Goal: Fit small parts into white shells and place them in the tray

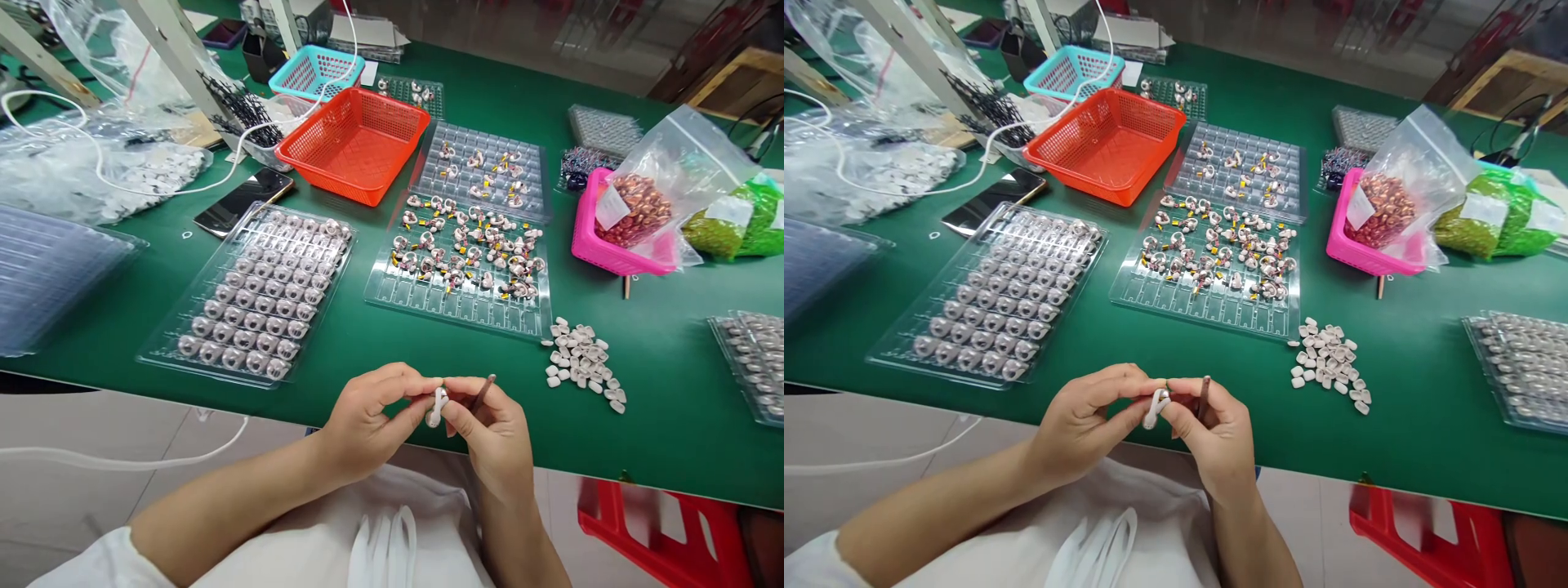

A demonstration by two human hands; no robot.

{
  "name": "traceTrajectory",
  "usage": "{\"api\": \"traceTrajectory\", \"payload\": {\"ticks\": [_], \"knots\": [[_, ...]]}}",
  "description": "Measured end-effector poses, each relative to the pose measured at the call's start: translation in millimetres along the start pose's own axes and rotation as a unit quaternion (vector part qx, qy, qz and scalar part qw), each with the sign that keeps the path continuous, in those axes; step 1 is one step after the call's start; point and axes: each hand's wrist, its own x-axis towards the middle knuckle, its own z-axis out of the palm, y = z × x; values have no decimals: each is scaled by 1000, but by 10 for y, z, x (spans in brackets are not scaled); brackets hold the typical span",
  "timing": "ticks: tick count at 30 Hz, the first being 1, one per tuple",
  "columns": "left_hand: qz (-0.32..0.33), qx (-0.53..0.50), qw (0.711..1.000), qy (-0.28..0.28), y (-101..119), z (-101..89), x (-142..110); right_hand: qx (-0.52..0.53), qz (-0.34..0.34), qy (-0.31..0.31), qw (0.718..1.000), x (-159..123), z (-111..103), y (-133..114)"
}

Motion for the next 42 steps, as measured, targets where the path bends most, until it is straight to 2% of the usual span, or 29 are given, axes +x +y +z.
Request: {"api": "traceTrajectory", "payload": {"ticks": [3,7,12,17,20,28,36,42], "knots": [[2,0,1000,-19,2,-18,1,-1,35,-39,999,23,-44,-33],[5,4,999,-36,-10,-34,-20,4,42,-62,997,43,-80,-49],[10,3,998,-59,-31,-30,-47,3,44,-72,996,25,-112,-29],[36,-12,997,-61,-25,-1,-51,-8,43,-65,997,-6,-145,-47],[25,-13,998,-54,-16,22,-54,-7,42,-65,997,-22,-154,-71],[-24,-58,998,-20,63,50,-23,-53,10,-81,995,-32,-159,-149],[-50,-86,995,-29,130,5,-61,-73,-5,-104,992,-73,-139,-255],[-17,-92,995,-24,116,5,-105,-117,-62,-87,987,-131,-64,-254]]}}
